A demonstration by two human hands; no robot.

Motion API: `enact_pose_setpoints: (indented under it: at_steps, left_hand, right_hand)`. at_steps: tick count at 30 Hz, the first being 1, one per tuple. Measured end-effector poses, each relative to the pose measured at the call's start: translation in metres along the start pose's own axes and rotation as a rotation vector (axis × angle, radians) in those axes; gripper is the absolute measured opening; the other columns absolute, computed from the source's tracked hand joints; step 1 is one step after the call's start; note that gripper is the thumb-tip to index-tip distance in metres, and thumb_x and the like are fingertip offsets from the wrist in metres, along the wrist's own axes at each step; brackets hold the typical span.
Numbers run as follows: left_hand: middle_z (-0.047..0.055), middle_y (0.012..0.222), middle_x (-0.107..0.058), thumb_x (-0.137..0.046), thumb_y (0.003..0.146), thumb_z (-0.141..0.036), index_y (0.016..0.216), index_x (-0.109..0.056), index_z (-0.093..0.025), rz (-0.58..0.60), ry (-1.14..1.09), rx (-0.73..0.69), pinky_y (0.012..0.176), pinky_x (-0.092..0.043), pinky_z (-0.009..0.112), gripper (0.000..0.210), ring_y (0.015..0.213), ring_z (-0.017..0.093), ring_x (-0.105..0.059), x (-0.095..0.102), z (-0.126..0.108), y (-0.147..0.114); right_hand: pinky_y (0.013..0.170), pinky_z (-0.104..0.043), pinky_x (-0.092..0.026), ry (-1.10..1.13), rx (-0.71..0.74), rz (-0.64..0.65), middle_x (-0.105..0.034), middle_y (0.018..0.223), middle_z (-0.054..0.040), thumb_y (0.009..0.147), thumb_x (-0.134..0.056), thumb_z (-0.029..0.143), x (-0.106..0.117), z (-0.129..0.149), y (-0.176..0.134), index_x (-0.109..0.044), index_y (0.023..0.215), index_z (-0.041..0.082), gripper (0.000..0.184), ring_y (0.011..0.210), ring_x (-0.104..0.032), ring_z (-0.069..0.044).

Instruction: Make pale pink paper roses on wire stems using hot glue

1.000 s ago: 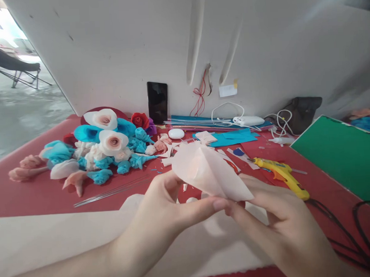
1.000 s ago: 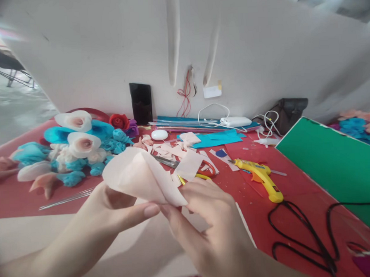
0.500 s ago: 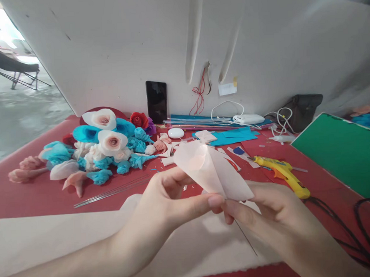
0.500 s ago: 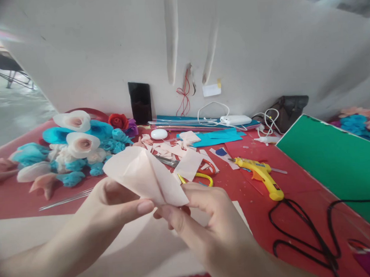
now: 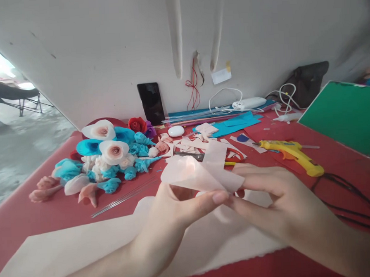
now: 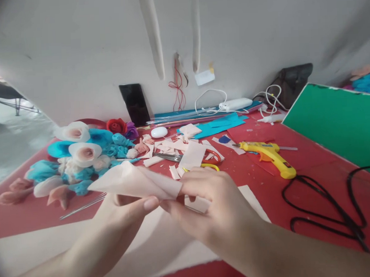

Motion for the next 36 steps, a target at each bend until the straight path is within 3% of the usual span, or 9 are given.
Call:
enact_pose_setpoints:
  at_steps: [4,9,12,15,20,26,31,33,36]
  left_hand:
    - [0.001,0.093,-0.073,-0.064,0.082,-0.022,0.089,-0.071,-0.019,-0.039,0.044,0.017,0.079,-0.052,0.023,0.01,0.091,0.018,-0.065,0.007,0.002,-0.001]
    - [0.0,0.096,-0.072,-0.067,0.079,-0.023,0.088,-0.071,-0.02,-0.05,0.111,-0.009,0.085,-0.049,0.024,0.01,0.096,0.019,-0.063,0.011,-0.001,0.0]
    - [0.0,0.094,-0.073,-0.068,0.078,-0.025,0.085,-0.071,-0.019,-0.072,0.12,0.014,0.083,-0.049,0.025,0.009,0.094,0.02,-0.063,0.011,-0.002,0.001]
    - [0.001,0.09,-0.074,-0.065,0.081,-0.024,0.082,-0.071,-0.019,-0.065,0.09,0.049,0.079,-0.05,0.025,0.008,0.089,0.019,-0.064,0.009,-0.001,-0.001]
    - [0.0,0.091,-0.072,-0.061,0.083,-0.022,0.081,-0.071,-0.019,-0.041,0.085,0.035,0.081,-0.049,0.024,0.011,0.086,0.017,-0.063,0.006,0.001,-0.002]
    - [-0.002,0.095,-0.071,-0.065,0.081,-0.027,0.081,-0.072,-0.021,-0.092,0.188,0.013,0.083,-0.047,0.02,0.01,0.094,0.016,-0.062,0.006,-0.001,-0.001]
    - [0.0,0.089,-0.071,-0.067,0.078,-0.032,0.077,-0.072,-0.019,-0.102,0.288,-0.002,0.082,-0.046,0.021,0.013,0.091,0.017,-0.063,0.008,-0.002,0.001]
    - [0.0,0.089,-0.071,-0.069,0.076,-0.033,0.085,-0.07,-0.021,-0.093,0.285,0.04,0.079,-0.047,0.023,0.015,0.091,0.018,-0.063,0.011,-0.001,0.004]
    - [0.002,0.093,-0.069,-0.075,0.067,-0.034,0.111,-0.062,-0.025,-0.012,0.274,0.094,0.072,-0.05,0.027,0.046,0.087,0.022,-0.064,0.019,-0.002,0.01]
  right_hand:
    - [0.054,-0.016,-0.04,-0.022,0.039,-0.013,-0.054,0.055,0.0046,0.083,-0.059,0.023,0.003,0.001,-0.002,-0.051,0.052,0.016,0.033,0.056,-0.053,-0.007]
    - [0.056,-0.019,-0.04,-0.048,0.014,0.024,-0.055,0.057,0.0045,0.087,-0.055,0.027,0.003,-0.003,-0.002,-0.053,0.054,0.018,0.034,0.061,-0.054,-0.009]
    - [0.06,-0.022,-0.041,-0.023,-0.014,0.051,-0.058,0.063,0.0037,0.085,-0.057,0.025,0.002,-0.006,-0.001,-0.061,0.062,0.018,0.024,0.066,-0.054,-0.01]
    - [0.067,-0.025,-0.041,-0.049,0.035,-0.007,-0.059,0.064,0.0034,0.077,-0.064,0.02,0.002,-0.006,-0.001,-0.065,0.069,0.017,0.009,0.066,-0.053,-0.011]
    - [0.07,-0.025,-0.038,-0.102,0.141,-0.067,-0.06,0.066,0.0024,0.075,-0.066,0.014,0.003,0.0,-0.003,-0.065,0.07,0.015,0.005,0.07,-0.052,-0.011]
    - [0.064,-0.027,-0.034,-0.202,0.246,-0.079,-0.052,0.056,0.002,0.087,-0.055,0.02,0.003,0.004,-0.004,-0.059,0.064,0.014,0.024,0.06,-0.042,-0.01]
    - [0.066,-0.027,-0.034,-0.246,0.28,-0.029,-0.055,0.061,0.0002,0.088,-0.053,0.018,0.005,0.002,-0.003,-0.053,0.058,0.014,0.03,0.063,-0.045,-0.011]
    - [0.064,-0.025,-0.034,-0.247,0.257,0.004,-0.052,0.06,0.0015,0.088,-0.053,0.02,0.01,0.0,-0.001,-0.049,0.057,0.014,0.032,0.061,-0.045,-0.01]
    - [0.056,-0.024,-0.032,-0.279,0.182,0.109,-0.042,0.054,0.0028,0.088,-0.053,0.027,0.018,-0.008,0.001,-0.039,0.053,0.015,0.04,0.054,-0.039,-0.009]
Point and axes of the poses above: each hand's wrist, its own y-axis towards the middle knuckle, its own x-axis out of the back of the hand, z = x × y, the point moved 4 cm from there along y, towards the middle knuckle
